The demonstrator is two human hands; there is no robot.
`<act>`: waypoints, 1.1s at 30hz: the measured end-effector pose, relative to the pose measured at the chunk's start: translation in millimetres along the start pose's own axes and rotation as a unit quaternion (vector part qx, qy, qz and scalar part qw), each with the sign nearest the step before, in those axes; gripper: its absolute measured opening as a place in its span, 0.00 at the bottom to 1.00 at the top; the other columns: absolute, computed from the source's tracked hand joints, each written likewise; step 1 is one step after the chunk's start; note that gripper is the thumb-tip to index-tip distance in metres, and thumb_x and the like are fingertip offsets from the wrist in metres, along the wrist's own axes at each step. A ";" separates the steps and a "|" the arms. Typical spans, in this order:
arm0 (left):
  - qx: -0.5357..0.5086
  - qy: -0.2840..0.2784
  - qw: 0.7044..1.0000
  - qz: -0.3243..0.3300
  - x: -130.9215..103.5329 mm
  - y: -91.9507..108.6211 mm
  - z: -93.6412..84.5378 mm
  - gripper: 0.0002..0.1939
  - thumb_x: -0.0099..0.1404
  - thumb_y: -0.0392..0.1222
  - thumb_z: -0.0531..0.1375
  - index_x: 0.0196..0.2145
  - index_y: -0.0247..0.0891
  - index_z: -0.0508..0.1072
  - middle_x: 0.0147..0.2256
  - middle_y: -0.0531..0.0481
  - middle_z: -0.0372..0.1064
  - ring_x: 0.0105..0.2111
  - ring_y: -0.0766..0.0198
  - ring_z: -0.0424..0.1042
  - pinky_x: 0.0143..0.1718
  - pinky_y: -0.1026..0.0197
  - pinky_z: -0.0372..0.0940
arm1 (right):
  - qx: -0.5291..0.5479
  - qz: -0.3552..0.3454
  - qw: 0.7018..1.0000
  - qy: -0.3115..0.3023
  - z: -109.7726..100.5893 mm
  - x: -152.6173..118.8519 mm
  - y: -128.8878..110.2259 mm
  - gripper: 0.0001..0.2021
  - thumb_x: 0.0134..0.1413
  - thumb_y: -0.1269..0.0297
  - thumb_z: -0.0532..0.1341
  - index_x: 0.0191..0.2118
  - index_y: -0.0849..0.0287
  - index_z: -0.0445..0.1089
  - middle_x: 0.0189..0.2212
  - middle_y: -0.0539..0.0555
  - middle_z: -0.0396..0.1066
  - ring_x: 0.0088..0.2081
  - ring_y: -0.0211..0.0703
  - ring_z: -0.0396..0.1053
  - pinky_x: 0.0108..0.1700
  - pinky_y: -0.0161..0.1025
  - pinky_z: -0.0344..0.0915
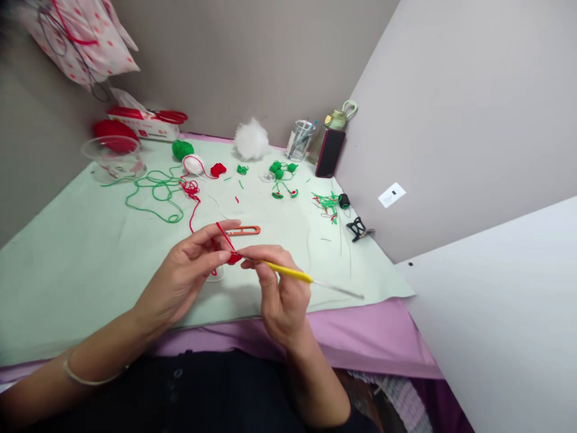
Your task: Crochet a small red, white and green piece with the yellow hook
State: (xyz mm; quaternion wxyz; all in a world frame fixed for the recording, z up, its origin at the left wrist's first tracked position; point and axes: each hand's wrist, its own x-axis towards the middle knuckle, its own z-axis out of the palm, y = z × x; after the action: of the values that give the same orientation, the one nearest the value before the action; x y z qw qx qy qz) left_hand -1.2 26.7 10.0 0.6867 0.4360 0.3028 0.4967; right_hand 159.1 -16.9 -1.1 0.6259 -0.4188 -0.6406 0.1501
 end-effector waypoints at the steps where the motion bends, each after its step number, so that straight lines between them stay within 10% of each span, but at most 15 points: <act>1: 0.012 0.003 1.000 0.010 -0.1 -1.4 -0.2 0.17 0.64 0.39 0.70 0.51 0.43 0.83 0.33 0.52 0.70 0.37 0.63 0.68 0.44 0.61 0.64 | -0.033 -0.031 0.999 -0.017 -0.5 -1.3 0.0 0.13 0.71 0.70 0.56 0.51 0.51 0.76 0.41 0.54 0.81 0.38 0.43 0.80 0.41 0.44 0.78; 7: -0.059 0.006 0.997 -0.044 -1.0 -6.1 6.4 0.24 0.62 0.40 0.73 0.55 0.40 0.79 0.33 0.53 0.73 0.37 0.65 0.71 0.46 0.62 0.65 | -0.237 -0.176 0.955 0.017 8.8 -14.7 12.9 0.22 0.63 0.75 0.65 0.57 0.45 0.76 0.46 0.56 0.80 0.45 0.47 0.79 0.43 0.45 0.79; 11: -0.149 -0.007 0.978 -0.144 0.6 -3.8 7.5 0.23 0.61 0.39 0.72 0.54 0.36 0.80 0.36 0.48 0.77 0.38 0.64 0.73 0.45 0.62 0.67 | -0.165 -0.117 0.978 0.060 11.1 -14.3 13.4 0.15 0.67 0.71 0.62 0.53 0.46 0.79 0.44 0.56 0.79 0.43 0.48 0.78 0.41 0.48 0.78; 17: -0.108 0.003 0.990 -0.091 0.9 -4.3 8.8 0.18 0.62 0.38 0.71 0.51 0.39 0.82 0.36 0.51 0.74 0.37 0.66 0.72 0.45 0.62 0.67 | 0.066 0.016 0.994 0.081 9.1 -0.9 6.6 0.10 0.70 0.66 0.59 0.42 0.51 0.79 0.34 0.52 0.76 0.31 0.42 0.72 0.33 0.43 0.72; 33: 0.003 0.027 1.000 -0.002 -1.0 -11.1 8.0 0.19 0.61 0.40 0.73 0.50 0.42 0.82 0.31 0.55 0.69 0.36 0.65 0.70 0.46 0.61 0.67 | 0.076 0.066 0.992 0.074 16.0 -3.2 7.9 0.08 0.70 0.67 0.60 0.42 0.53 0.78 0.33 0.51 0.76 0.31 0.39 0.74 0.34 0.40 0.72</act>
State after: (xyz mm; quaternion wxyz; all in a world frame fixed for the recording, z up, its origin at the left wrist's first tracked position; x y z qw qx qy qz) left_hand 9.9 22.0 3.5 0.6780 0.4237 0.3236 0.5060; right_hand 146.5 -9.1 -11.6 0.6907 -0.4211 -0.5499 0.2079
